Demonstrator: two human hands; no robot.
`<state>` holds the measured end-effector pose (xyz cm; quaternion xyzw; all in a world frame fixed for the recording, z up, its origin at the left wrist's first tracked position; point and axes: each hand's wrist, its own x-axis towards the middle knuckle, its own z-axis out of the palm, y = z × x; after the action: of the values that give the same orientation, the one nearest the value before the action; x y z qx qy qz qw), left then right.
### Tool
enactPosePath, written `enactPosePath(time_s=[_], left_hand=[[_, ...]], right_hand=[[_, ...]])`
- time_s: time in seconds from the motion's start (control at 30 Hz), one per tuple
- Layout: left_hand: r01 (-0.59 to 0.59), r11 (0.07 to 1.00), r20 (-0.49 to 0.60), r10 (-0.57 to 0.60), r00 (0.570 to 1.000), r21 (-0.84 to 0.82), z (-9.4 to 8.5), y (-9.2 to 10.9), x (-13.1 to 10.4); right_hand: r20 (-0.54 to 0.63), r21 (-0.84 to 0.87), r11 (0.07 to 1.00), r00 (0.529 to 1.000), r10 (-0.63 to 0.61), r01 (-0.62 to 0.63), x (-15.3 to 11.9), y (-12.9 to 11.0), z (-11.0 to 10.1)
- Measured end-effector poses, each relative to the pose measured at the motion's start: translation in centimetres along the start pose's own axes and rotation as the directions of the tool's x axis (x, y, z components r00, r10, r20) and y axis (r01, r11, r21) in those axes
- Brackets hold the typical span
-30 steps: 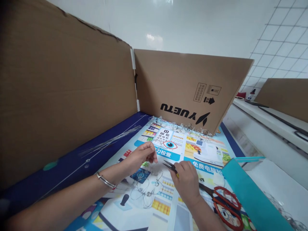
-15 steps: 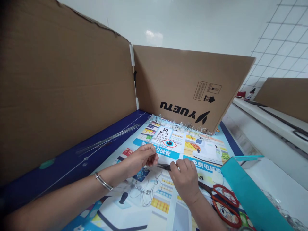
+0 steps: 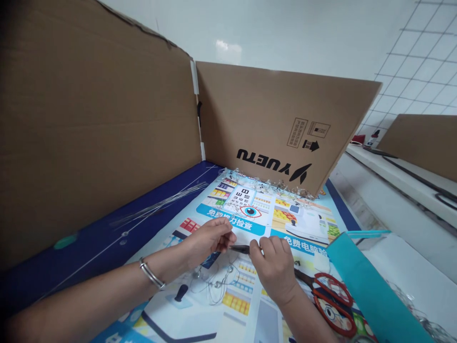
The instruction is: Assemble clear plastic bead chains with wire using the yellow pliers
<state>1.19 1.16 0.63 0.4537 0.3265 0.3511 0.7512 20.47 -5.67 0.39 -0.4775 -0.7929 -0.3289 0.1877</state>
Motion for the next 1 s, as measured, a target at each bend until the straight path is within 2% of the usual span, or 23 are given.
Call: enactPosePath(time_s=[0.5, 0.77, 0.9, 1.0], left_hand=[[0.019, 0.999, 0.014, -0.018, 1.0, -0.027, 0.2, 0.2, -0.3], [0.024, 1.0, -0.002, -0.024, 1.0, -0.017, 0.2, 0.3, -0.1], [-0.008, 0.999, 0.002, 0.008, 1.0, 0.032, 0.3, 0.8, -0.2], [-0.061, 0.989, 0.02, 0.059, 0.998, 0.135, 0.4, 1.3, -0.4]], right_hand=[[-0.002, -0.006, 1.0, 1.0, -0.029, 0.029, -0.1, 0.4, -0.1], [0.059, -0.012, 0.998, 0.997, -0.054, 0.055, -0.1, 0.5, -0.3], [0.077, 0.008, 0.997, 0.994, -0.074, 0.073, 0.0, 0.6, -0.3], [0.096, 0.02, 0.996, 0.992, -0.084, 0.082, 0.2, 0.5, -0.3]])
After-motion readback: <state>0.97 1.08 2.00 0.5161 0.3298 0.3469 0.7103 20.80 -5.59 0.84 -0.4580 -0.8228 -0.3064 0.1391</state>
